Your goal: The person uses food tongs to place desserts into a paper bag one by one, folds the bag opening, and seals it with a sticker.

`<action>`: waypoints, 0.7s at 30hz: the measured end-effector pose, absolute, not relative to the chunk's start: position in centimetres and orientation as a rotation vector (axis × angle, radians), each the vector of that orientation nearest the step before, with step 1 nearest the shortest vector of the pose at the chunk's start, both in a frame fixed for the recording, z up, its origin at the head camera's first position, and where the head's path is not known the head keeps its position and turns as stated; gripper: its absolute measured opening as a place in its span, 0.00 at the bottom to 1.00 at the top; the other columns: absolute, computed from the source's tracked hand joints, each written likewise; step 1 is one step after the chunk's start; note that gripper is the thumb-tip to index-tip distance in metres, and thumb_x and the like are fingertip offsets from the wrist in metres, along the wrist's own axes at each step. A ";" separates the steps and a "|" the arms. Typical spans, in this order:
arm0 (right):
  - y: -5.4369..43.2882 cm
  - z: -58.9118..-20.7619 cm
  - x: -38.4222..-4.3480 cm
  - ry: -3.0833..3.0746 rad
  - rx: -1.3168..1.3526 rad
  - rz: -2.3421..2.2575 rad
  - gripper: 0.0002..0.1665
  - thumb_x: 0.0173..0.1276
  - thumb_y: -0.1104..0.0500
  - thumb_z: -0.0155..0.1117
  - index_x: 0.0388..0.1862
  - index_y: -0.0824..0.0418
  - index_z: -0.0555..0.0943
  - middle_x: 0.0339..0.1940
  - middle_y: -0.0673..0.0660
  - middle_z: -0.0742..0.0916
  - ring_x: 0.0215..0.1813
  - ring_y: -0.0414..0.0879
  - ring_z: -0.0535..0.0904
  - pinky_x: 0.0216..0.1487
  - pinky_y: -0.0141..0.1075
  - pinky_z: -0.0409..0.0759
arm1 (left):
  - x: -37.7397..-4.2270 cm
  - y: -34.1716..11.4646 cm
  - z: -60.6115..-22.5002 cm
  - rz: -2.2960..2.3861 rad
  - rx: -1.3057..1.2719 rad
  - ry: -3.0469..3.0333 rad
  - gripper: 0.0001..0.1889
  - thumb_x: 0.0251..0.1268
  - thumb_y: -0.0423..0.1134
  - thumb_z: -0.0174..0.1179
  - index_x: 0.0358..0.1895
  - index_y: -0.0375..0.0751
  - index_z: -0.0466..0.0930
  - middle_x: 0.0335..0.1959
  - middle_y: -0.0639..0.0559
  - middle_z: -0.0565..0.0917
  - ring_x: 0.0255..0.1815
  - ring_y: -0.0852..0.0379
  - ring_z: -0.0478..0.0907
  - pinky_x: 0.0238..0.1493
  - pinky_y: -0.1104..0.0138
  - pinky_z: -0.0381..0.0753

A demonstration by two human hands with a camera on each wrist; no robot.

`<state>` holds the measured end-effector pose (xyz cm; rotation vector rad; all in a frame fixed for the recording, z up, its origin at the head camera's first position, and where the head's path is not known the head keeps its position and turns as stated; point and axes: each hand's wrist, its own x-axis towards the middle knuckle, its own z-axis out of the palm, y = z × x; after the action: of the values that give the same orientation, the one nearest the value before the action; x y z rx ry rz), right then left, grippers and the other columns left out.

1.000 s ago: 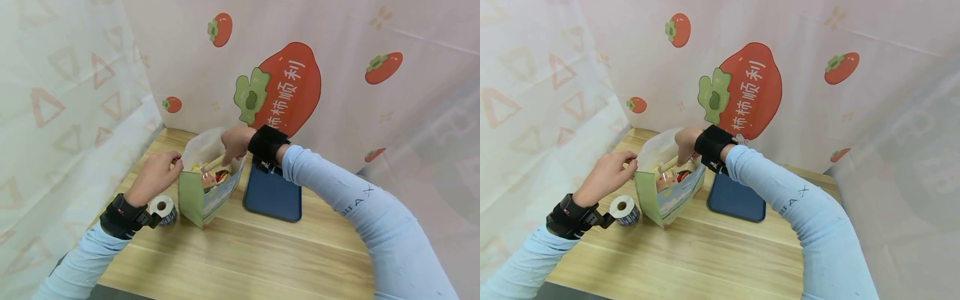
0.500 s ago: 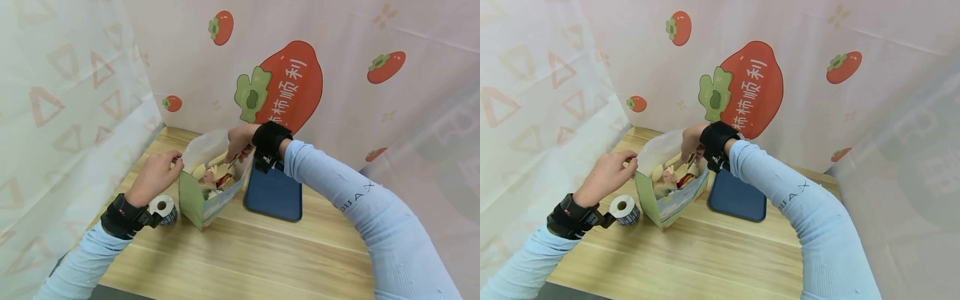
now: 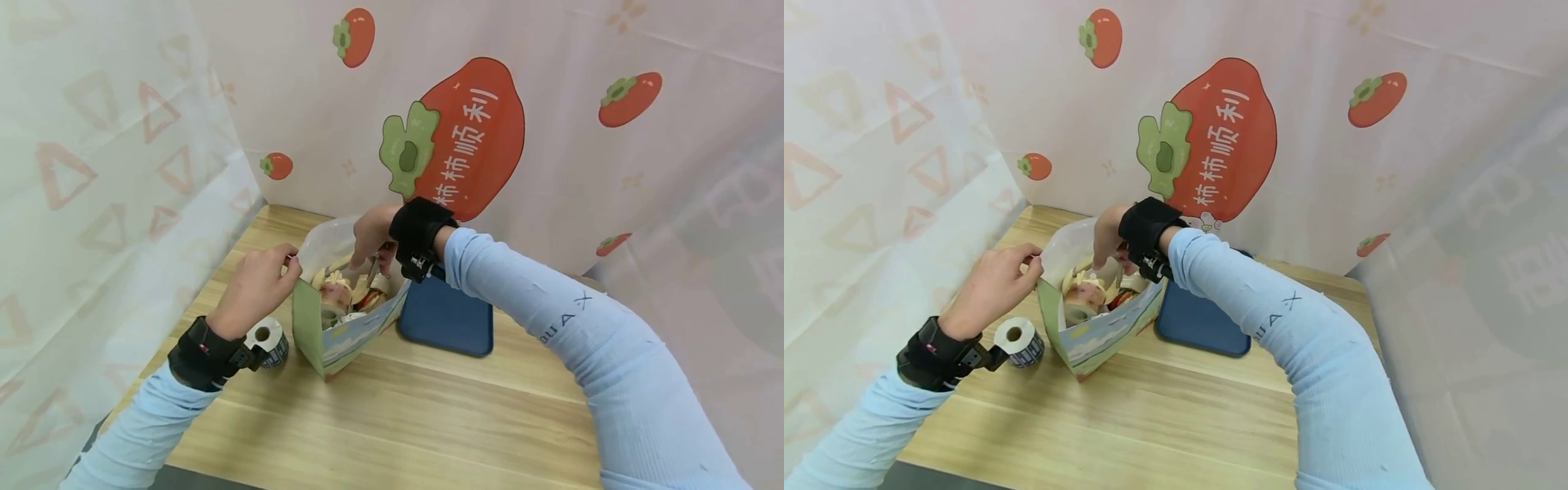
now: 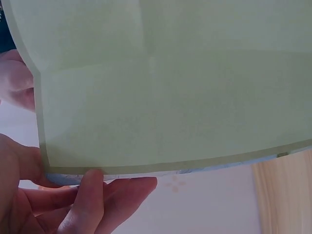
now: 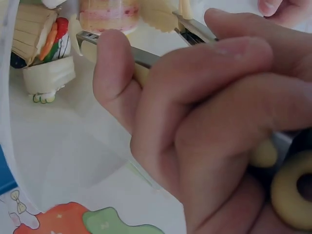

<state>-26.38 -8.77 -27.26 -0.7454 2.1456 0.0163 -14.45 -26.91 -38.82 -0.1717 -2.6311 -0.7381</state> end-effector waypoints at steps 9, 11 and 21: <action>-6.0 -23.6 -26.2 2.172 -0.705 -0.034 0.28 0.76 0.44 0.59 0.19 0.52 0.62 0.15 0.51 0.73 0.17 0.41 0.67 0.28 0.34 0.66 | -14.2 -27.1 -38.4 -0.758 -0.183 -2.632 0.12 0.70 0.29 0.50 0.43 0.27 0.83 0.35 0.37 0.87 0.34 0.40 0.84 0.40 0.46 0.80; -4.9 -22.3 -26.2 2.175 -0.731 -0.057 0.28 0.77 0.43 0.58 0.19 0.53 0.64 0.15 0.51 0.73 0.18 0.41 0.67 0.29 0.34 0.65 | -14.2 -27.2 -38.3 -0.754 -0.185 -2.636 0.12 0.70 0.30 0.50 0.43 0.27 0.83 0.36 0.37 0.87 0.34 0.40 0.84 0.40 0.46 0.80; 6.7 -19.9 -24.7 2.294 -0.873 -0.594 0.21 0.78 0.47 0.57 0.52 0.63 0.81 0.29 0.58 0.77 0.26 0.46 0.66 0.31 0.38 0.64 | -13.3 -28.1 -38.8 -0.938 -0.163 -2.750 0.21 0.80 0.46 0.51 0.56 0.29 0.78 0.50 0.34 0.85 0.44 0.38 0.84 0.45 0.47 0.80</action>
<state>-24.66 6.72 -19.89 -0.8730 2.2942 -0.5938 -13.33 -28.09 -38.82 -0.1632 -2.7496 -0.9383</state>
